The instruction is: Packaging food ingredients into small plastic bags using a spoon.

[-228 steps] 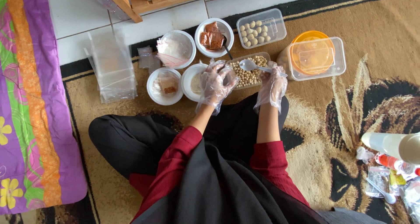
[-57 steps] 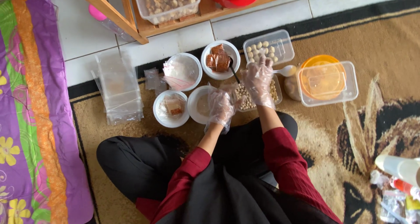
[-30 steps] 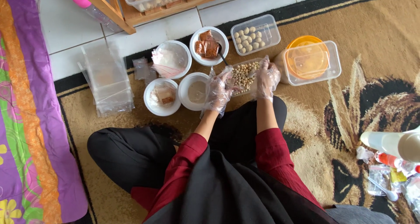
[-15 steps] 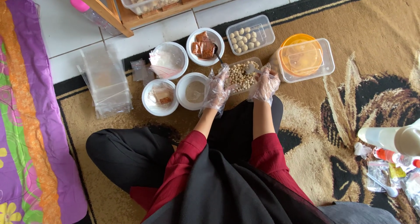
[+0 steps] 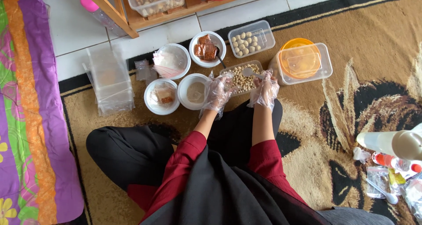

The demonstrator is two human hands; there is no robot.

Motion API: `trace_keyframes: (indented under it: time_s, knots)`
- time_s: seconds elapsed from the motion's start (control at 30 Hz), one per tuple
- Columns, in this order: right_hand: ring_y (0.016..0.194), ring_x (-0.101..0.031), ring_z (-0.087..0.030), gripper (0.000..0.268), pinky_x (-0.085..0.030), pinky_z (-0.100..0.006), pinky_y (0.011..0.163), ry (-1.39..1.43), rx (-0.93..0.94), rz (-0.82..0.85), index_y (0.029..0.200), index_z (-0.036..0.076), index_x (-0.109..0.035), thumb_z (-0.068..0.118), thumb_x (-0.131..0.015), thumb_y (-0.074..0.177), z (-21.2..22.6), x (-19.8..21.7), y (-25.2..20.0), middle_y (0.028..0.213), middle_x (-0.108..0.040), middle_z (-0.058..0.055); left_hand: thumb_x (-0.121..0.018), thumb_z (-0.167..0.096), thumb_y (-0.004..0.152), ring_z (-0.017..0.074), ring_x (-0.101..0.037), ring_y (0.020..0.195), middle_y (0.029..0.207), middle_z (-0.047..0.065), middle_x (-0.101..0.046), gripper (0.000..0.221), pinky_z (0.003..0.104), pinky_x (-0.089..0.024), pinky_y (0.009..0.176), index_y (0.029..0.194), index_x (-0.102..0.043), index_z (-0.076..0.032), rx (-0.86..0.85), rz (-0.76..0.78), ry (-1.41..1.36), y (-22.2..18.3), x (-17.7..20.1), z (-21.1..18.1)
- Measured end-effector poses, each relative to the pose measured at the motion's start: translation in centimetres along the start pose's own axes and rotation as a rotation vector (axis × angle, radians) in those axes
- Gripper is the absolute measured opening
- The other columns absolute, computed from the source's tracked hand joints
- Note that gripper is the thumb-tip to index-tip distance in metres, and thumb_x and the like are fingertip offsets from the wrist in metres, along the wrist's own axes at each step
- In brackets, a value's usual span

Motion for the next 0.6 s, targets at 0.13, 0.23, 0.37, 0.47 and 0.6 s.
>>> trace_keyframes:
  time_s: [0.13,0.23,0.37,0.47,0.6]
  knots:
    - [0.081,-0.068,-0.026,0.031,-0.069,-0.030,0.069,0.039,-0.009,0.004,0.106,0.003,-0.050,0.017,-0.072,0.090,0.7,-0.3,-1.1,0.100,-0.056,-0.017,-0.086,-0.043,0.073,0.0226,-0.072,0.095,0.088,-0.006,-0.076,0.034,0.036,-0.053,0.092,0.101,-0.070,-0.032,0.021,-0.062,0.015,0.5,-0.7,1.7]
    - [0.079,-0.069,-0.026,0.029,-0.070,-0.031,0.068,0.067,-0.012,-0.008,0.101,0.004,-0.051,0.015,-0.074,0.088,1.3,-0.7,-1.8,0.097,-0.057,-0.016,-0.087,-0.044,0.071,0.0231,-0.073,0.089,0.083,-0.005,-0.075,0.032,0.037,-0.055,0.087,0.097,-0.071,-0.033,0.004,-0.103,0.044,0.6,0.6,0.1]
    - [0.077,-0.067,-0.025,0.027,-0.068,-0.034,0.070,0.141,-0.066,0.102,0.105,0.002,-0.053,0.012,-0.073,0.090,2.7,-1.0,-3.1,0.089,-0.056,-0.013,-0.088,-0.049,0.067,0.0299,-0.072,0.087,0.084,0.003,-0.074,0.042,0.043,-0.057,0.080,0.100,-0.071,-0.028,0.021,-0.129,0.131,0.7,-0.1,0.0]
    - [0.076,-0.068,-0.023,0.022,-0.066,-0.027,0.067,0.124,-0.050,0.162,0.103,0.003,-0.054,0.013,-0.071,0.091,2.5,-0.7,-3.4,0.087,-0.058,-0.012,-0.086,-0.055,0.069,0.0339,-0.072,0.093,0.091,0.009,-0.074,0.051,0.045,-0.058,0.083,0.107,-0.071,-0.024,0.011,-0.140,0.153,0.6,2.9,-4.2]
    - [0.076,-0.069,-0.022,0.017,-0.065,-0.026,0.066,0.069,0.000,0.195,0.098,0.005,-0.058,0.016,-0.070,0.093,2.3,-0.2,-4.6,0.084,-0.063,-0.013,-0.088,-0.036,0.070,0.0420,-0.070,0.095,0.093,0.019,-0.074,0.049,0.053,-0.056,0.087,0.110,-0.073,-0.013,-0.023,-0.234,0.100,0.1,1.4,-3.4]
Point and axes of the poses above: each hand's wrist, its own y-axis towards the middle knuckle, its own x-axis out of the back of the hand, z = x × y, the point moved 3 cm from there along y, towards the middle knuckle
